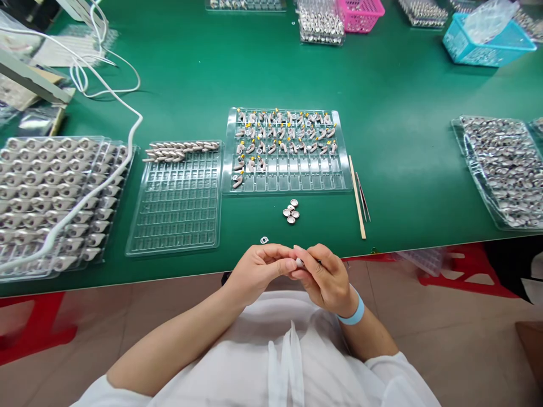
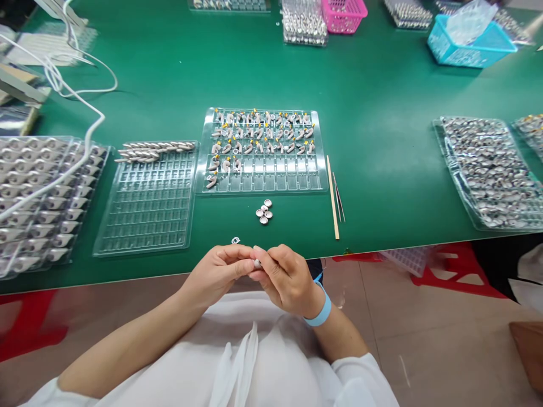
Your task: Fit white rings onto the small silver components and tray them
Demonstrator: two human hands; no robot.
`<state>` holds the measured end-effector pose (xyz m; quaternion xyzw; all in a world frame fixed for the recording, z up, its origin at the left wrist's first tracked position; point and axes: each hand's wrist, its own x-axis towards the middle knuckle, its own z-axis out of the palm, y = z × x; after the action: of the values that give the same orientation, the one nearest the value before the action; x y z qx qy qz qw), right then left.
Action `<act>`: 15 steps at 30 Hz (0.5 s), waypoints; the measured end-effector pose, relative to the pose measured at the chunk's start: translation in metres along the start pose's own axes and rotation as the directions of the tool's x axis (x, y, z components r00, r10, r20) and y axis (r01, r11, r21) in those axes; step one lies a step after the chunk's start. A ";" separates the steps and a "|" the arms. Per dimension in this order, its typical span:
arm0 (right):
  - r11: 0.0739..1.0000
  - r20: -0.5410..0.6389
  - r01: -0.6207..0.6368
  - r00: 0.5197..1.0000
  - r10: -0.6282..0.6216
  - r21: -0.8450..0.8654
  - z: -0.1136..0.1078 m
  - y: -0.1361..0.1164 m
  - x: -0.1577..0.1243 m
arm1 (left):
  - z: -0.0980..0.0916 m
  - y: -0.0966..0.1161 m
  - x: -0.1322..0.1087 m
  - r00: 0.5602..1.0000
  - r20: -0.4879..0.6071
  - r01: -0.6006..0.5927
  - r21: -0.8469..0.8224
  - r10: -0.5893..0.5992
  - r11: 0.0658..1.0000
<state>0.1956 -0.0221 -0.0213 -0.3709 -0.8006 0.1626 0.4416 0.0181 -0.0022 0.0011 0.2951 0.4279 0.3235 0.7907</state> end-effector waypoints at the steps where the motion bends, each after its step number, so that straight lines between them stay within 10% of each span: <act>1: 1.000 -0.001 -0.002 1.000 0.002 0.000 0.000 0.000 0.000 | 0.000 -0.001 0.000 1.000 0.003 0.002 -0.004 -0.002 1.000; 15: 1.000 -0.055 -0.007 0.998 0.005 -0.029 0.002 -0.002 -0.005 | 0.000 -0.002 -0.003 1.000 0.016 0.003 0.083 -0.005 0.997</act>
<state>0.1946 -0.0271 -0.0239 -0.3841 -0.7894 0.1419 0.4573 0.0178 -0.0054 0.0010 0.3294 0.4352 0.3014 0.7818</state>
